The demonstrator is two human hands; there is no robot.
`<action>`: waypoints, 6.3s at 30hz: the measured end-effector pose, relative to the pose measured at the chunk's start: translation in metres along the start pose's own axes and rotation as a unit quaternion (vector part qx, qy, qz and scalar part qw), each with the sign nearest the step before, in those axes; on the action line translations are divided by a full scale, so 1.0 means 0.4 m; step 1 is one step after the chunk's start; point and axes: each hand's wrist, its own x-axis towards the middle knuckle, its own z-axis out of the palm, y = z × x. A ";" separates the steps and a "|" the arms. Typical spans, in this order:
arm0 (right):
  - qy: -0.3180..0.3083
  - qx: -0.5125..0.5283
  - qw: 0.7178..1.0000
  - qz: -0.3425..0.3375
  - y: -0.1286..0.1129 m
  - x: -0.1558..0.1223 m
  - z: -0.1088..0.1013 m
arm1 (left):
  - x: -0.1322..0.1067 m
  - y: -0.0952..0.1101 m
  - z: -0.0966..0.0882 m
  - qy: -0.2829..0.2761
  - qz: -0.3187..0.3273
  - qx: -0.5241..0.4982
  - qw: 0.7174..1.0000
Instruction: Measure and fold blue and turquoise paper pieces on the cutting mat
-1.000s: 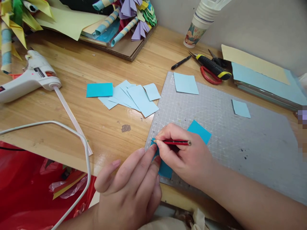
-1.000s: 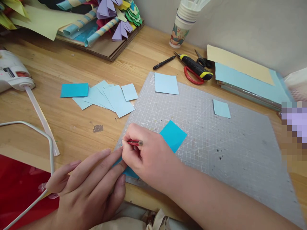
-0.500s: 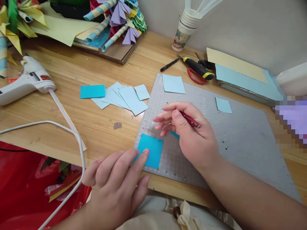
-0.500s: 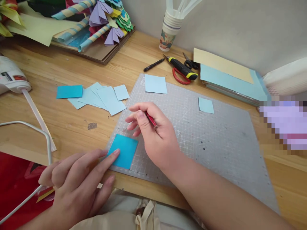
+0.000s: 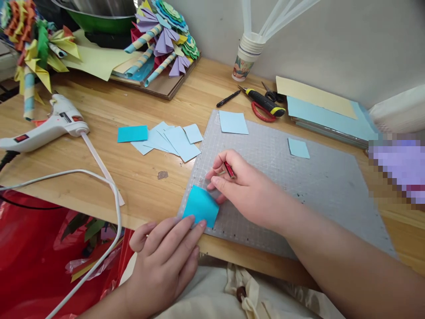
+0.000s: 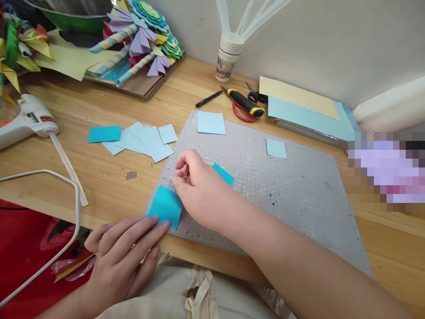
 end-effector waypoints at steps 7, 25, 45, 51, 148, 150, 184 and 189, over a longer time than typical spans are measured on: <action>-0.029 -0.126 0.989 -0.070 -0.006 -0.010 -0.028 | 0.003 0.005 -0.006 0.017 0.007 0.019 1.000; 0.137 -0.328 0.934 0.032 0.102 -0.018 -0.154 | 0.009 0.009 0.008 0.017 -0.008 0.009 1.000; -0.092 -0.061 0.986 -0.122 0.026 -0.059 0.008 | 0.025 0.011 -0.016 0.037 -0.033 -0.004 0.999; -0.122 0.001 0.982 -0.145 0.018 -0.070 0.027 | 0.065 0.006 -0.039 0.001 -0.043 -0.104 0.994; -0.020 -0.193 0.969 -0.151 0.041 0.026 0.017 | -0.004 -0.029 -0.011 0.011 -0.013 0.042 0.999; -0.021 -0.195 0.969 -0.151 0.042 0.024 0.018 | 0.000 -0.032 -0.011 0.003 -0.005 0.044 0.999; 0.010 -0.038 0.985 -0.169 0.060 0.028 0.047 | 0.069 -0.013 -0.021 -0.052 -0.010 0.015 0.998; 0.013 -0.101 0.977 -0.189 0.051 0.026 0.048 | 0.070 -0.013 -0.024 -0.055 -0.008 0.012 0.998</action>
